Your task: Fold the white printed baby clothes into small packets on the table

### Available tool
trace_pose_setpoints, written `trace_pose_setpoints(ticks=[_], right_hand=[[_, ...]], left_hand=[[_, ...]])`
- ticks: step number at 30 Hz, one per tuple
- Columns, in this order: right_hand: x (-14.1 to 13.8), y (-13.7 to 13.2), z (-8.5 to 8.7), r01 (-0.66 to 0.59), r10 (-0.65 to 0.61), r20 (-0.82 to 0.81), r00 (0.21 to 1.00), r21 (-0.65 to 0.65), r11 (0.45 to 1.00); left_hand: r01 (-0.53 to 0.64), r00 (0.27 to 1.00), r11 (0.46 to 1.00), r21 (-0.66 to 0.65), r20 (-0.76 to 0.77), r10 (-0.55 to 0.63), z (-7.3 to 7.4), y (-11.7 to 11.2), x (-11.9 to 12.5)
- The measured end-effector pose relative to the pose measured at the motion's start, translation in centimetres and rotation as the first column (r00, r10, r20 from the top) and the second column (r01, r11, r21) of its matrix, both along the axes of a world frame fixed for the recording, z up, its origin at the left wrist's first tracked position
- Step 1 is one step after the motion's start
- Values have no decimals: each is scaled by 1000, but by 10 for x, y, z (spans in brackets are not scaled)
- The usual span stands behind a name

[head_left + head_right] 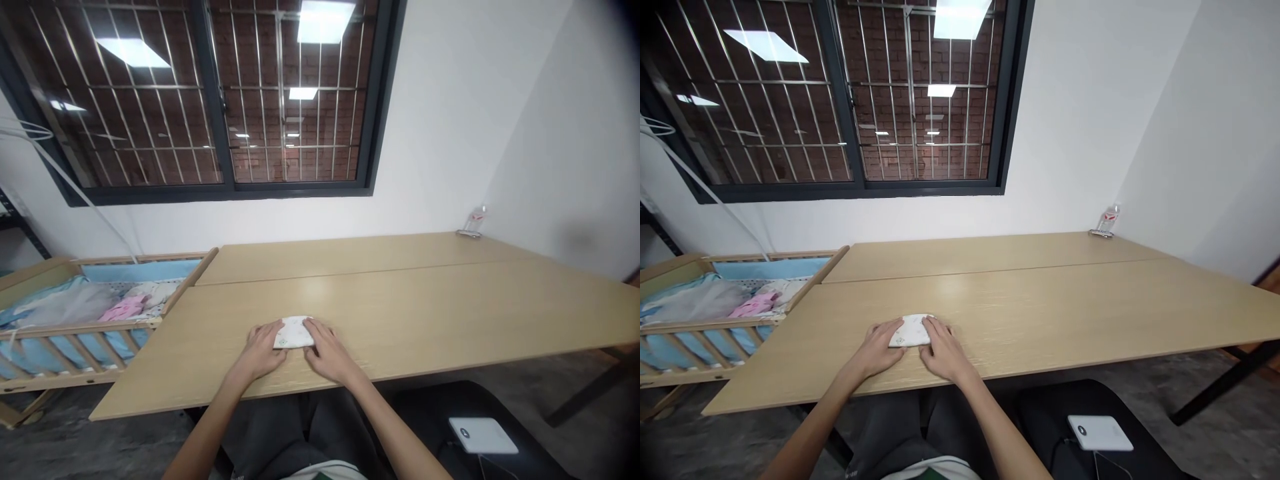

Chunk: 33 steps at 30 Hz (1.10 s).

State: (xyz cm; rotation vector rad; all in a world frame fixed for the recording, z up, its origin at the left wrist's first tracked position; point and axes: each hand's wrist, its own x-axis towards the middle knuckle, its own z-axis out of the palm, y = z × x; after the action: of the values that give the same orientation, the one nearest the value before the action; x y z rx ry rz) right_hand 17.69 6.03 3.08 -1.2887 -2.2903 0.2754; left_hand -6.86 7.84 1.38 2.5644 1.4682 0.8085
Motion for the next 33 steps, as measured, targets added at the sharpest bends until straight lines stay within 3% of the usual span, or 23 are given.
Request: trace_pose_setpoints(ticks=[5,10,13,16,19,23,27,33], right_hand=[[2,17,-10,18,-13,-119,993,41,999],[0,47,-13,69,-42,-267,963,90,994],[-3,69,-2,31,-27,-423,906,3,1000],[-6,94,17,-62,3,-615,789,-73,995],[-9,118,35,-130,-46,-696,717,-197,972],[-14,145,41,-93,-180,-631,755,-375,922],[-22,166,20,-22,-270,-579,769,-446,895],[-33,177,-8,-3,-253,-568,783,-410,912]], left_hand=[[-14,996,1000,9,86,13,7,10,4],[-108,967,994,10,235,103,18,20,11],[-157,925,987,-41,345,162,26,26,14],[-190,863,972,-137,449,232,31,34,15],[-229,805,941,-250,495,327,30,38,15],[-302,791,878,-372,416,448,25,39,18],[-386,827,822,-418,238,510,22,36,27],[-446,863,799,-403,45,504,24,29,39]])
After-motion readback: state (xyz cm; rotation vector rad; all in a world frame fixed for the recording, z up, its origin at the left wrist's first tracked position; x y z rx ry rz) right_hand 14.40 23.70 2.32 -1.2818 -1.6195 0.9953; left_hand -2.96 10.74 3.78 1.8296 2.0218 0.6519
